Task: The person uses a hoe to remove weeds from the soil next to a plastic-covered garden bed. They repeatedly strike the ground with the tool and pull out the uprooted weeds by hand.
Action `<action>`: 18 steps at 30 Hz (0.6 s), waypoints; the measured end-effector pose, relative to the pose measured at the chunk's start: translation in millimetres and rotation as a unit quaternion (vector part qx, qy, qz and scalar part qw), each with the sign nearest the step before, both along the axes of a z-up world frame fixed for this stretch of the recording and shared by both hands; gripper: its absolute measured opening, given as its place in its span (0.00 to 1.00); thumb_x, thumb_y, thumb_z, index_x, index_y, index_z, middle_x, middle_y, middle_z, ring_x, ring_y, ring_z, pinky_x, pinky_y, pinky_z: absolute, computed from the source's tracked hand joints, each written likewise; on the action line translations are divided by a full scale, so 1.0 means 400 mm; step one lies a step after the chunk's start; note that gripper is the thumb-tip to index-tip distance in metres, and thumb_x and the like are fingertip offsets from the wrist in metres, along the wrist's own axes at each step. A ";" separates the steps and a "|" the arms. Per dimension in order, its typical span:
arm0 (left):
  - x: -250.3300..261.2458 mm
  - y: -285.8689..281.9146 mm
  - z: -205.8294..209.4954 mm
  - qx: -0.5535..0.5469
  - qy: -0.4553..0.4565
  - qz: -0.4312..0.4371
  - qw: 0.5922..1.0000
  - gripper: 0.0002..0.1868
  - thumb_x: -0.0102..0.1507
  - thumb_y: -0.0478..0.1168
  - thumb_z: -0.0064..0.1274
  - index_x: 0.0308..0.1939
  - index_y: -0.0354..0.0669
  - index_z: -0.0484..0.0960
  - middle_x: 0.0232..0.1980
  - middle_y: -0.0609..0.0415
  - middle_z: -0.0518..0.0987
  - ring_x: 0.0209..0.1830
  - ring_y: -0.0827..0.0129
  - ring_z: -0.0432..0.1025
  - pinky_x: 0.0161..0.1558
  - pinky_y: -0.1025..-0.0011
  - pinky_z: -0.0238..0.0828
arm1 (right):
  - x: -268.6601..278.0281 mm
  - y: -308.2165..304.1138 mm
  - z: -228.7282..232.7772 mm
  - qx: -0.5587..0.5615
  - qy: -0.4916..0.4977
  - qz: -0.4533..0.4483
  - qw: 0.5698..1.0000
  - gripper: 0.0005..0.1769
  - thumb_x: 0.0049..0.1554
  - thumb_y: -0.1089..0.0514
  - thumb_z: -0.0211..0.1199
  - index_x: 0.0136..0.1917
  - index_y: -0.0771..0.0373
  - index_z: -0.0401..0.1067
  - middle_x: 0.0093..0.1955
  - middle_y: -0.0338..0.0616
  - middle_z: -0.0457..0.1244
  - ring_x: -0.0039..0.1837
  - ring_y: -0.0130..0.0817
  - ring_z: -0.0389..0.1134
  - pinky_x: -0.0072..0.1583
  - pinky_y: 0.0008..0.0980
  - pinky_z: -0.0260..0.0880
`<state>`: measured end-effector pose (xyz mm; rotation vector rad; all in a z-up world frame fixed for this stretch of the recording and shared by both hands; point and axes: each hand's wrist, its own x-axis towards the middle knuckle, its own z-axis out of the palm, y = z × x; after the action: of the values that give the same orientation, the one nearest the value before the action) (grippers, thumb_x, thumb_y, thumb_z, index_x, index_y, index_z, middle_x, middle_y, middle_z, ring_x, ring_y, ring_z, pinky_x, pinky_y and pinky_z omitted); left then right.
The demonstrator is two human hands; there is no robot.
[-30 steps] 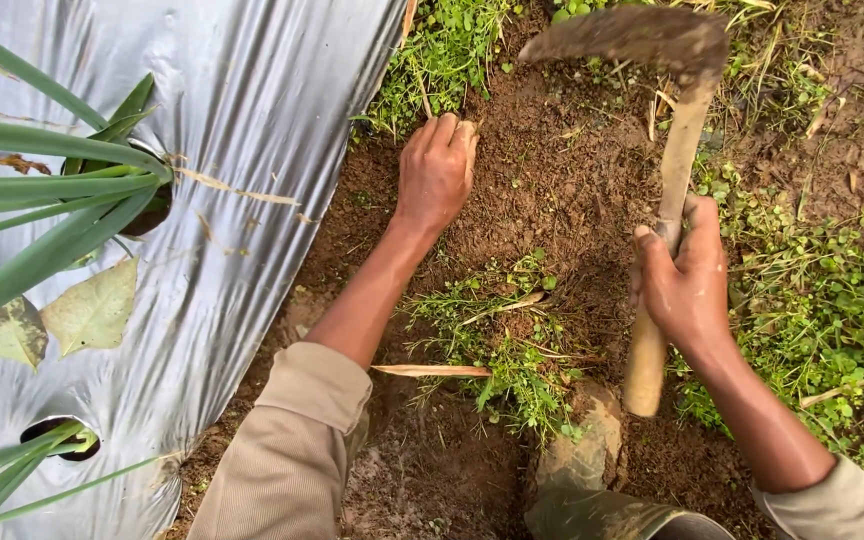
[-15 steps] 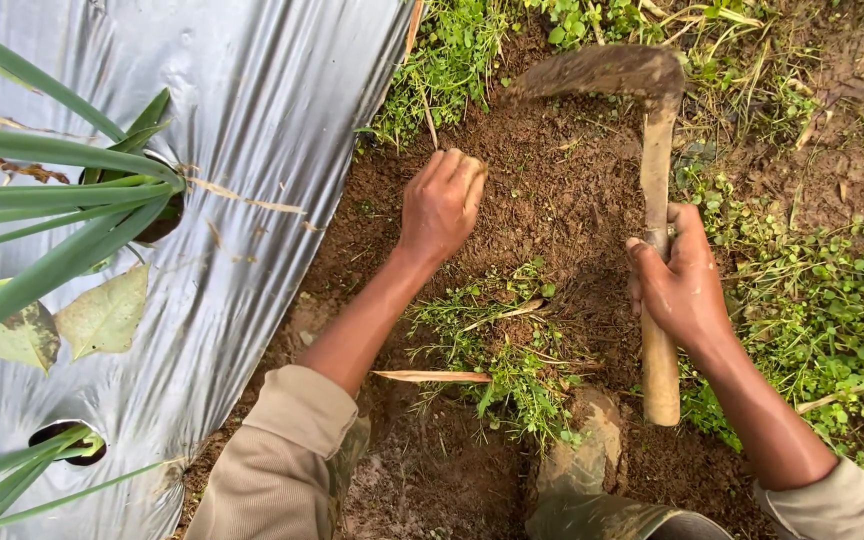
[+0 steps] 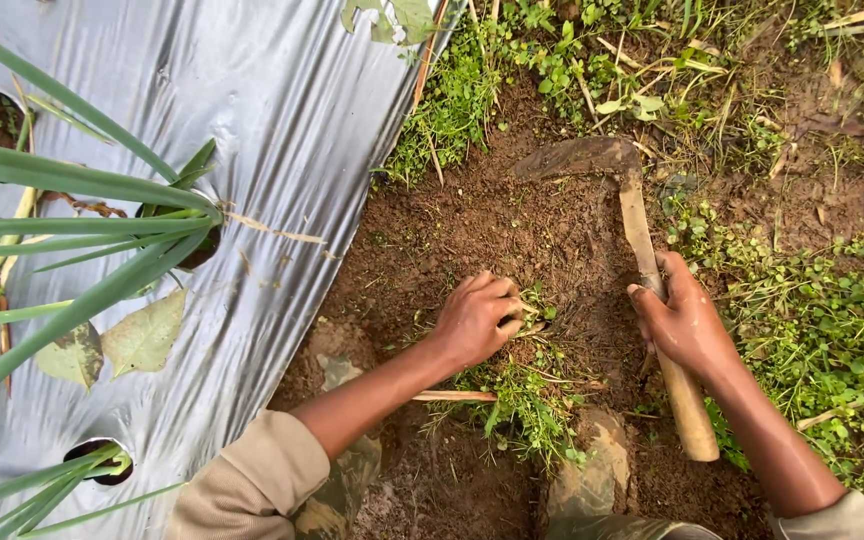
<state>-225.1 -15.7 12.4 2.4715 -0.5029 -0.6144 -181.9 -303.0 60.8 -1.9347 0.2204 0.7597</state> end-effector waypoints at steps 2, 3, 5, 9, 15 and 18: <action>-0.010 -0.004 0.021 0.014 0.007 -0.035 0.999 0.08 0.67 0.42 0.56 0.41 0.44 0.86 0.46 0.50 0.81 0.48 0.63 0.72 0.50 0.64 0.70 | -0.001 0.001 0.009 -0.001 0.001 0.000 1.000 0.25 0.62 0.70 0.49 0.73 0.77 0.56 0.28 0.56 0.61 0.25 0.44 0.61 0.34 0.42 0.66; -0.006 -0.004 0.032 0.027 0.012 -0.069 0.997 0.10 0.69 0.44 0.53 0.42 0.43 0.86 0.46 0.49 0.81 0.47 0.62 0.72 0.49 0.64 0.69 | 0.006 0.002 0.013 -0.002 -0.001 0.002 1.000 0.26 0.62 0.70 0.49 0.73 0.77 0.56 0.28 0.56 0.61 0.26 0.44 0.62 0.34 0.42 0.66; -0.010 -0.011 0.058 0.049 0.021 -0.092 0.994 0.12 0.70 0.44 0.50 0.43 0.42 0.86 0.48 0.48 0.81 0.47 0.62 0.71 0.48 0.64 0.68 | 0.005 -0.005 -0.002 0.000 -0.005 0.000 1.000 0.26 0.63 0.70 0.49 0.73 0.77 0.55 0.28 0.56 0.62 0.26 0.44 0.62 0.35 0.43 0.67; -0.001 -0.016 0.091 0.076 0.038 -0.110 0.990 0.13 0.69 0.43 0.50 0.41 0.39 0.86 0.47 0.47 0.81 0.47 0.61 0.71 0.51 0.62 0.66 | 0.001 -0.010 -0.009 0.017 -0.009 -0.003 1.000 0.26 0.63 0.68 0.48 0.73 0.75 0.56 0.28 0.56 0.62 0.26 0.45 0.62 0.35 0.43 0.67; 0.044 -0.076 0.230 0.183 -0.004 -0.254 0.950 0.11 0.67 0.42 0.51 0.38 0.42 0.87 0.50 0.48 0.76 0.48 0.63 0.64 0.51 0.63 0.62 | -0.008 -0.040 -0.081 0.037 -0.006 -0.005 0.999 0.25 0.60 0.64 0.54 0.69 0.73 0.60 0.24 0.55 0.62 0.23 0.47 0.64 0.32 0.45 0.68; 0.075 -0.101 0.305 0.242 -0.021 -0.345 0.907 0.10 0.67 0.37 0.49 0.39 0.43 0.87 0.50 0.51 0.73 0.48 0.63 0.63 0.54 0.64 0.60 | -0.006 -0.040 -0.052 0.050 -0.012 -0.019 0.998 0.23 0.61 0.66 0.51 0.69 0.74 0.61 0.24 0.57 0.62 0.23 0.45 0.63 0.31 0.41 0.66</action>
<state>-194.9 -56.0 134.4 2.7349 -1.4249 -1.0643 -184.4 -319.2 40.0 -1.8385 0.2011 0.7092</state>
